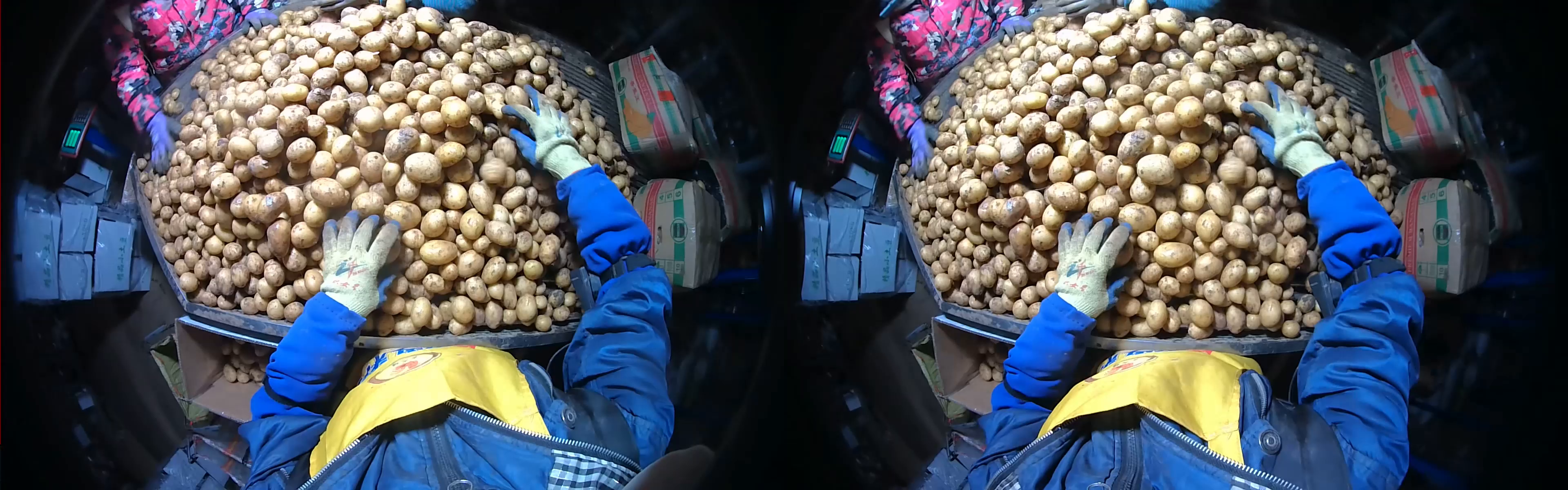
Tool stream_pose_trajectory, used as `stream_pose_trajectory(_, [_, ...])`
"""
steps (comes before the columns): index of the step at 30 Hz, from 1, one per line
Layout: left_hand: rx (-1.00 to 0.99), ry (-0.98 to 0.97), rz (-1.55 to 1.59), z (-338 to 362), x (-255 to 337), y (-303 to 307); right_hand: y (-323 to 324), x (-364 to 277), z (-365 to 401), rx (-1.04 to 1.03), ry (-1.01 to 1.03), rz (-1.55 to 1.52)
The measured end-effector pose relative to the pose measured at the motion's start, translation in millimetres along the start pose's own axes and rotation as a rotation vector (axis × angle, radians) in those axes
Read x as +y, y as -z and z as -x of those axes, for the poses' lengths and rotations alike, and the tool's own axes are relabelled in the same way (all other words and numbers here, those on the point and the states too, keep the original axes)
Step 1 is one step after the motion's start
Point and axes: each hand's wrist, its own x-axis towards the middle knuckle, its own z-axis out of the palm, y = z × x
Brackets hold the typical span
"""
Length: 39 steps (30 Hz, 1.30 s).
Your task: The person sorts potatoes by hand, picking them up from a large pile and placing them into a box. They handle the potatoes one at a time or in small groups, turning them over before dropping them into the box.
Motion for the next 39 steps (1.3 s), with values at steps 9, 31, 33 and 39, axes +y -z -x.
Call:
stream_pose_trajectory(9, [0.263, 0.082, 0.091, -26.2, -23.2, 14.4, 25.6, 73.4, -7.6, -0.179, -0.497, 0.101])
stream_pose_trajectory(31, [0.315, 0.179, 0.116, -24.6, 10.5, 9.6, 19.5, -32.5, 1.4, -0.122, 0.015, -0.092])
stream_pose_trajectory(33, [0.358, 0.155, 0.117, -26.0, 12.6, 12.1, 8.4, 11.0, 6.2, -0.173, -0.07, -0.043])
stream_pose_trajectory(39, [0.267, 0.402, 1.201, -48.3, 24.7, 3.7, 68.4, -38.5, 14.9, -0.162, -0.5, -0.528])
